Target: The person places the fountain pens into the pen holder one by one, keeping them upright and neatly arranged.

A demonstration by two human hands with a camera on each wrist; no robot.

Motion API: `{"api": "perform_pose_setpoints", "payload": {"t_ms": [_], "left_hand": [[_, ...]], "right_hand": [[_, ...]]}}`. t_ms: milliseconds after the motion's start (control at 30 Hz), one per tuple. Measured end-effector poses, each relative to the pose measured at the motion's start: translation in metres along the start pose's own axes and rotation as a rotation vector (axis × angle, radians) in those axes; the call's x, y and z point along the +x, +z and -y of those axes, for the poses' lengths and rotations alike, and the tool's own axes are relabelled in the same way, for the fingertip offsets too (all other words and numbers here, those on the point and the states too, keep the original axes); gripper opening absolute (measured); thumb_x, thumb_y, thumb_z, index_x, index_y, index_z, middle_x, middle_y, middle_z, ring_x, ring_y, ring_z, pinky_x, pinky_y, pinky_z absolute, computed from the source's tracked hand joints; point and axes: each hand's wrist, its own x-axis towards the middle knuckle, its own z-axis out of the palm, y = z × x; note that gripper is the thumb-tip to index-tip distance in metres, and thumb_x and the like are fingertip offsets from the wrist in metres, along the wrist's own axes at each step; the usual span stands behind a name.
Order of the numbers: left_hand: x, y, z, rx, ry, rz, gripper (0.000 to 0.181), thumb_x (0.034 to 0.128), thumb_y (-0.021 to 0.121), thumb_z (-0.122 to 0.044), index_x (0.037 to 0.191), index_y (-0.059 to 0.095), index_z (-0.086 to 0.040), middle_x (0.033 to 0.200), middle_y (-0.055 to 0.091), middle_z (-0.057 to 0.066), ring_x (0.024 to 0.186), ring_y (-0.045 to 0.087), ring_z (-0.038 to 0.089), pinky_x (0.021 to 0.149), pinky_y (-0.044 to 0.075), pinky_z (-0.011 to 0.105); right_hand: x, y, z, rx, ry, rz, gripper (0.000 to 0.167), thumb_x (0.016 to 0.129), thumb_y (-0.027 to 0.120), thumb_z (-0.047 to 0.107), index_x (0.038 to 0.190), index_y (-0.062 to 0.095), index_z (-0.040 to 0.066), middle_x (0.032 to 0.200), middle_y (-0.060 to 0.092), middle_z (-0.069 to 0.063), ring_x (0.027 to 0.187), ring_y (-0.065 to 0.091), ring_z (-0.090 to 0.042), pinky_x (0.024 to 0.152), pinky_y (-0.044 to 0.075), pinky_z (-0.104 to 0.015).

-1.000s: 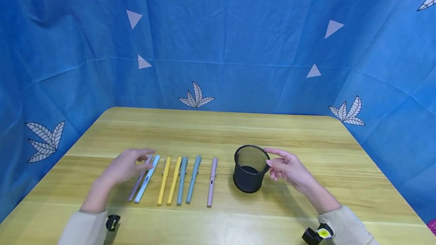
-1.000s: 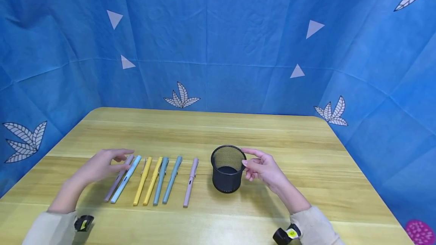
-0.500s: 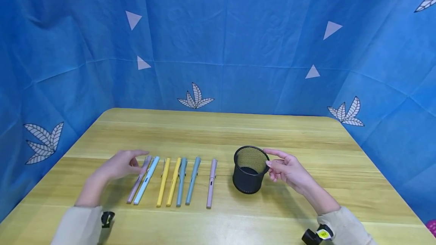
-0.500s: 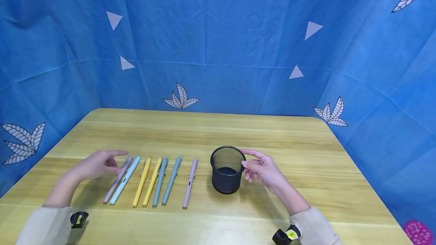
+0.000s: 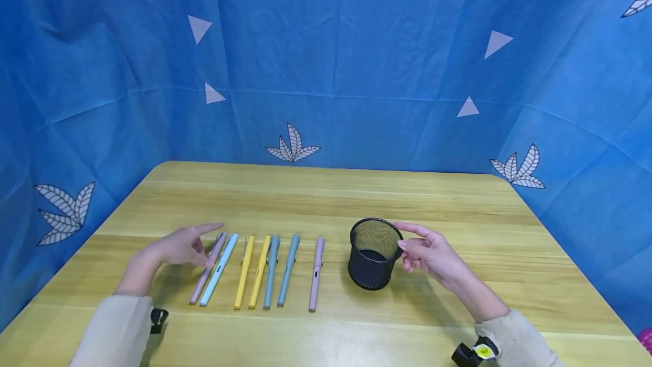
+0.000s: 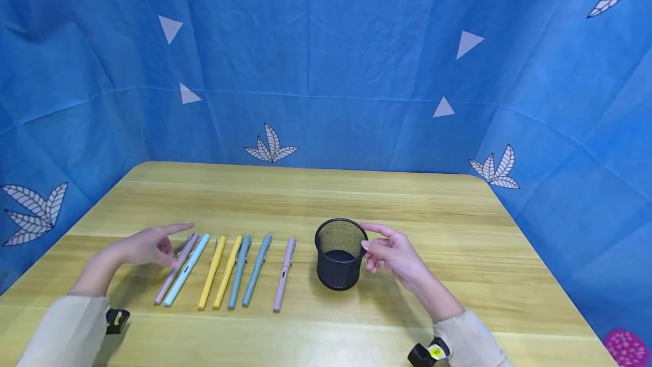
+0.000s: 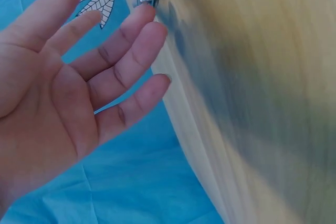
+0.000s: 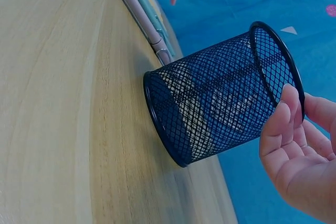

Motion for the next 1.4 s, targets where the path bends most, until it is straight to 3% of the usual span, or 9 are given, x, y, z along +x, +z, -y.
{"api": "perform_pose_setpoints", "payload": {"t_ms": [200, 400, 1100, 1400], "left_hand": [[0.007, -0.004, 0.004, -0.072, -0.025, 0.069, 0.087, 0.0722, 0.074, -0.015, 0.139, 0.02, 0.004, 0.073, 0.054, 0.008, 0.067, 0.05, 0.019, 0.061, 0.044, 0.035], [0.015, -0.005, 0.008, -0.118, -0.017, 0.104, 0.088, 0.0728, 0.074, -0.014, 0.139, 0.018, 0.004, 0.068, 0.052, 0.008, 0.06, 0.047, 0.019, 0.055, 0.041, 0.033], [0.021, 0.004, 0.012, -0.037, -0.132, 0.077, 0.091, 0.0626, 0.079, -0.007, 0.137, 0.028, 0.001, 0.077, 0.049, 0.011, 0.061, 0.046, 0.018, 0.055, 0.043, 0.03], [0.024, 0.004, 0.009, -0.024, -0.106, 0.071, 0.084, 0.0614, 0.079, -0.005, 0.132, 0.034, -0.001, 0.076, 0.049, 0.011, 0.06, 0.044, 0.019, 0.053, 0.041, 0.029]], "right_hand": [[-0.002, 0.0, 0.001, -0.003, -0.014, -0.002, 0.054, 0.087, 0.054, 0.002, 0.132, 0.028, -0.01, 0.071, 0.057, -0.007, 0.057, 0.054, -0.011, 0.054, 0.047, -0.022], [-0.004, 0.0, 0.002, -0.015, -0.023, -0.002, 0.053, 0.087, 0.054, 0.003, 0.131, 0.028, -0.011, 0.071, 0.057, -0.007, 0.057, 0.054, -0.011, 0.055, 0.048, -0.022], [-0.002, 0.0, -0.001, -0.008, 0.014, -0.003, 0.055, 0.088, 0.054, 0.005, 0.133, 0.027, -0.008, 0.072, 0.056, -0.007, 0.057, 0.054, -0.012, 0.056, 0.049, -0.024], [-0.002, -0.001, -0.001, 0.006, 0.018, -0.003, 0.054, 0.088, 0.054, 0.005, 0.134, 0.028, -0.007, 0.071, 0.056, -0.008, 0.057, 0.054, -0.013, 0.057, 0.049, -0.025]]}}
